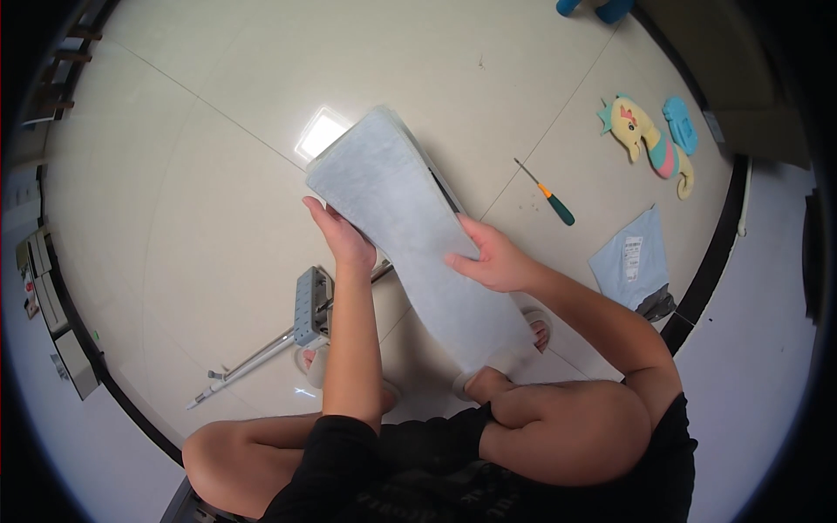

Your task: The person unscrews a mop head using a screwdriver, fits a cleaning pad onto the mop base, and tightens screws back into the head with the screwdriver.

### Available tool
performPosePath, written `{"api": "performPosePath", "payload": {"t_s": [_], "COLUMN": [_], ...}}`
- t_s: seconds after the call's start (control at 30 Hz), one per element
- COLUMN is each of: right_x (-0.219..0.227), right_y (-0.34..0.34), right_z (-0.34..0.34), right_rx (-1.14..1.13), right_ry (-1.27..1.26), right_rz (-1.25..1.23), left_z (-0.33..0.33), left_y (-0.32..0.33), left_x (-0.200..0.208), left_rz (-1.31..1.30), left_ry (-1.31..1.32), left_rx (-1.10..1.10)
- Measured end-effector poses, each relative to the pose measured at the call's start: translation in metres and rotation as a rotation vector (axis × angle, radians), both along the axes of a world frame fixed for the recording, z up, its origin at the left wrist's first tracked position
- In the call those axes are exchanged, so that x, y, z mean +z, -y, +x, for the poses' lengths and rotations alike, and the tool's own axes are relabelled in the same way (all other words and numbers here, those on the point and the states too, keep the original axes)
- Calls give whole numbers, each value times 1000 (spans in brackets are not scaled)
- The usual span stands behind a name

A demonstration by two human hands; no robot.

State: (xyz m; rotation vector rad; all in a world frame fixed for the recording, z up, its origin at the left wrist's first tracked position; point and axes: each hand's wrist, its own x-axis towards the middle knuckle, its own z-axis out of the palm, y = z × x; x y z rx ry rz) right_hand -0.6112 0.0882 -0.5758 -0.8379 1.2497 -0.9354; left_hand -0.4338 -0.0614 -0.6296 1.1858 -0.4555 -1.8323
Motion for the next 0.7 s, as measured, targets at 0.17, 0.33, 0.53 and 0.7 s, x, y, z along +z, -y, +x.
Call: {"api": "performPosePath", "payload": {"t_s": [0.17,0.33,0.53,0.7], "right_x": [-4,-5,7,12], "right_y": [-1,0,6,3], "right_z": [-2,11,10,-2], "right_rx": [9,237,332,292], "right_ry": [200,-111,175,146], "right_rz": [180,-190,-136,-99], "left_z": [-7,-10,-11,-10], "left_y": [-3,-6,-12,-8], "left_x": [4,2,5,-9], "left_rz": [-49,-64,-16,-65], "left_ry": [20,35,111,18], "left_rx": [-50,-81,-119,-141]}}
